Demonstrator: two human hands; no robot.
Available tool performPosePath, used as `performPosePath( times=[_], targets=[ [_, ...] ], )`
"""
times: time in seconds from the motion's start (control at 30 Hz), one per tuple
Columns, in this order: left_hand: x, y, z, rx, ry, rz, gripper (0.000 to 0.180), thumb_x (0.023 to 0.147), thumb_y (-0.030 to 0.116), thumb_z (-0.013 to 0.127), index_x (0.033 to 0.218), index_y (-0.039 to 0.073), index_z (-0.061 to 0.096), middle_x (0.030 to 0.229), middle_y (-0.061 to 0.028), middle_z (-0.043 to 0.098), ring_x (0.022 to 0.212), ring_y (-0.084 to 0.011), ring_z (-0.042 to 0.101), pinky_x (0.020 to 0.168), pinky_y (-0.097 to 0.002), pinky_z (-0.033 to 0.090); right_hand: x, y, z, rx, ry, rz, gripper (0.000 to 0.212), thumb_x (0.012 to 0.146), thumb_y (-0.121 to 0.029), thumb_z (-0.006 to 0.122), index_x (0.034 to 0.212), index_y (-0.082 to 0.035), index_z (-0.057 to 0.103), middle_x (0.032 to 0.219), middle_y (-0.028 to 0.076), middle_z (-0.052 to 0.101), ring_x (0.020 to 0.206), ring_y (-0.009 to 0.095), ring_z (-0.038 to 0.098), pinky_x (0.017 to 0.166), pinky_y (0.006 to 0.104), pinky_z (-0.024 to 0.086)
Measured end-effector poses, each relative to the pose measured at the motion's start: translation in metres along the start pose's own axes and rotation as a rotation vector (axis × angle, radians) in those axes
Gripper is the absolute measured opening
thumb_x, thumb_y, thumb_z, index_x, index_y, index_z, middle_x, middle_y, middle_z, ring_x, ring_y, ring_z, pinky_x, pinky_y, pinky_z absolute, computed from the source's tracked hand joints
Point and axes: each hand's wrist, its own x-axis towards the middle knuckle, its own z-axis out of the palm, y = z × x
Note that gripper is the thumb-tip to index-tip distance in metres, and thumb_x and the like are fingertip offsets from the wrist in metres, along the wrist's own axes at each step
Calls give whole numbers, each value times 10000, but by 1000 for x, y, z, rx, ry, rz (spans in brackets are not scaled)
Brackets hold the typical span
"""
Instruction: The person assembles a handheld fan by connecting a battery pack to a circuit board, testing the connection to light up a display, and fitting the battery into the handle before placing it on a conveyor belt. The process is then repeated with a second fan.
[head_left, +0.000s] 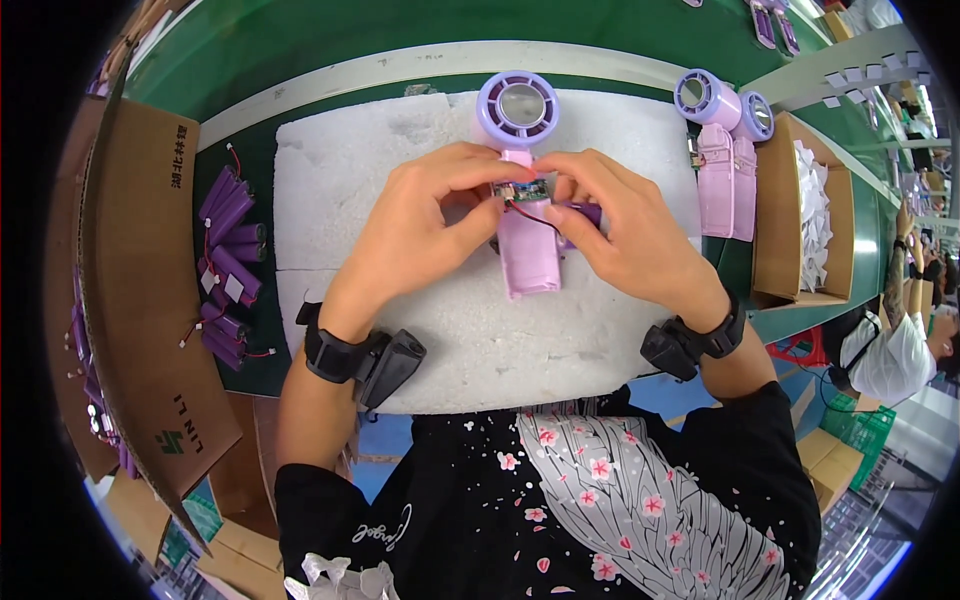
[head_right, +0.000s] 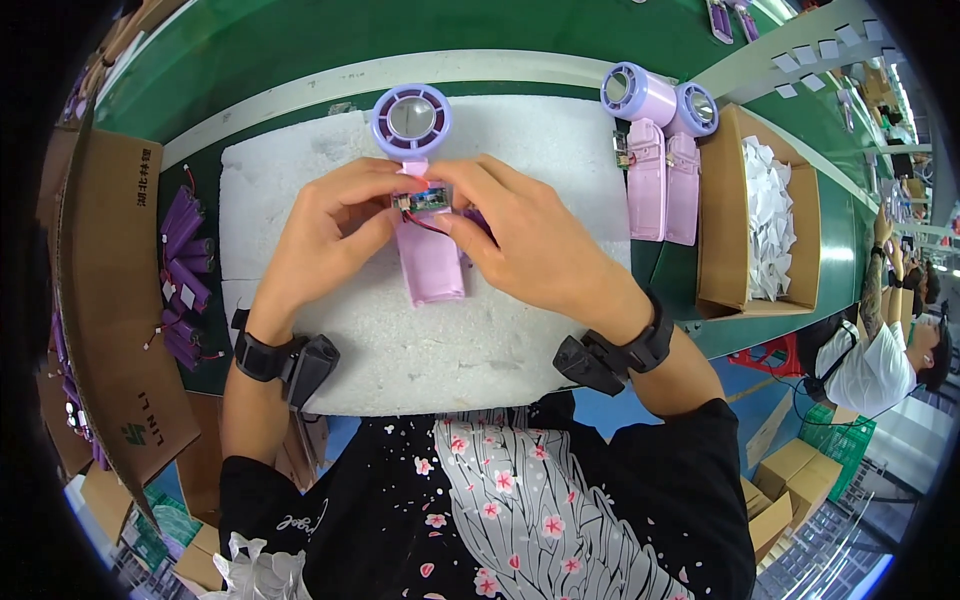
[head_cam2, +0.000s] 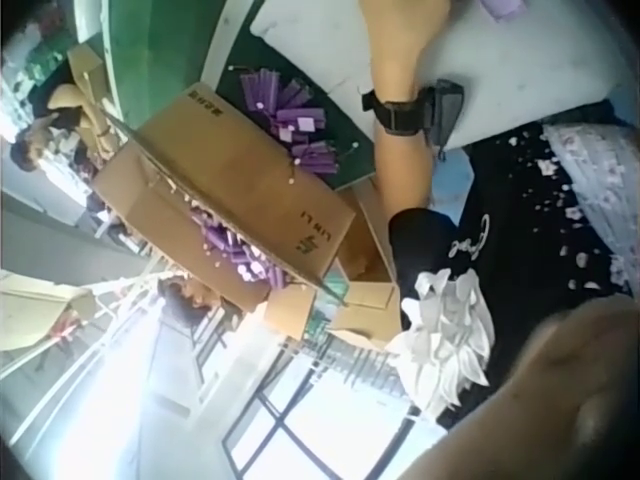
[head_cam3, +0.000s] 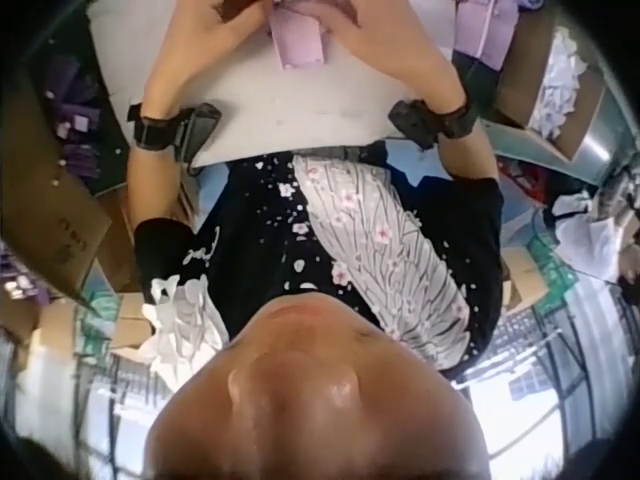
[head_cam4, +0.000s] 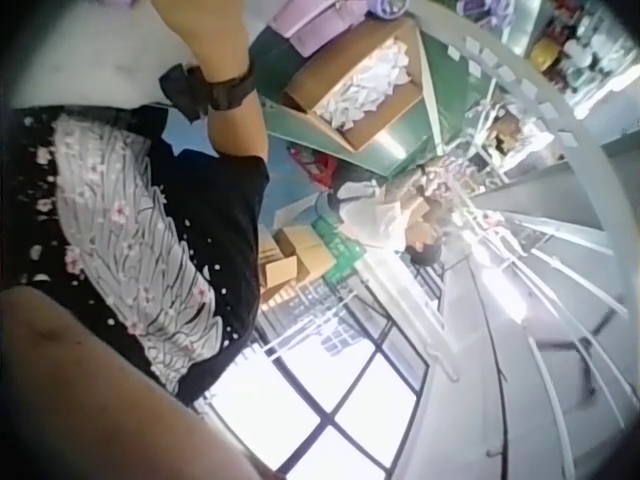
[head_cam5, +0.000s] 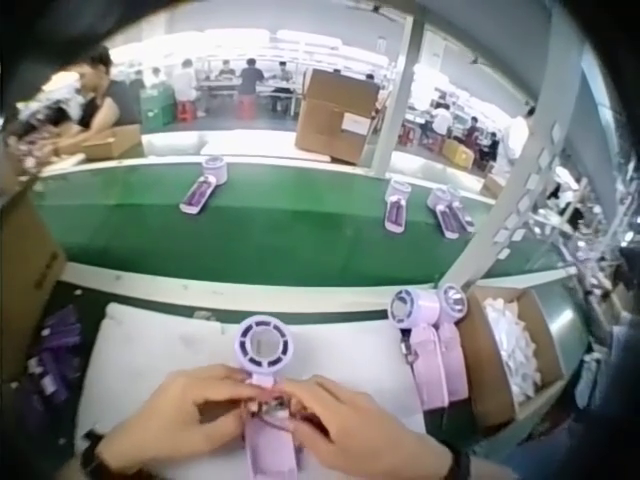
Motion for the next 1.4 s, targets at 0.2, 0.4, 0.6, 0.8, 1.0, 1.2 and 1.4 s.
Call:
performPosePath(
  times=[0.2,0.4,0.6,0.8,1.0,1.2,1.4],
  targets=[
    [-1,1,-1,-29,-22,-46,381,792,-77,561,1156,15,626,1185,-70,579,971,-157,590,829,-271,511,-1,-6,-19,-249,-35,-122,253,783,-26,711,1022,-33,627,828,99,615,756,255,610,657,327,506],
    [0,-6,10,-76,109,10,343,736,-34,594,1055,50,689,1019,-89,641,790,-172,616,695,-265,515,-14,-14,-33,-372,-174,-39,157,758,-33,725,898,-6,660,955,129,662,829,291,628,691,350,522],
    [-2,-1,11,3,119,22,338,717,-42,601,1027,50,700,1026,-94,647,781,-174,623,693,-261,515,-24,-20,-25,-538,-165,-121,136,745,-42,719,844,30,660,1012,146,675,834,284,638,708,368,531],
    [-2,5,9,14,71,-42,333,739,-71,573,1039,18,689,1096,-99,620,878,-151,603,756,-256,516,-24,-22,-20,-601,-169,-133,131,736,-49,711,825,32,659,1009,154,680,834,282,641,717,366,536],
    [-2,1,8,20,83,-30,344,740,-75,563,1047,17,688,1103,-99,618,871,-146,595,745,-251,513,-15,-13,-24,-575,-241,-93,142,750,-73,712,833,34,669,970,166,698,799,298,656,708,376,538],
    [-1,-4,11,-16,66,-27,345,745,-80,556,1050,15,686,1103,-96,613,883,-142,590,740,-246,509,-18,-15,-29,-438,-201,-65,145,778,-80,705,861,37,685,986,166,703,786,305,661,702,381,537],
    [1,-7,12,-62,66,-20,345,751,-82,554,1057,14,681,1063,-82,607,870,-136,580,731,-239,500,-26,-10,-29,-442,-146,-93,100,781,-62,696,807,34,685,1018,157,700,773,289,652,697,369,533]
  ],
)
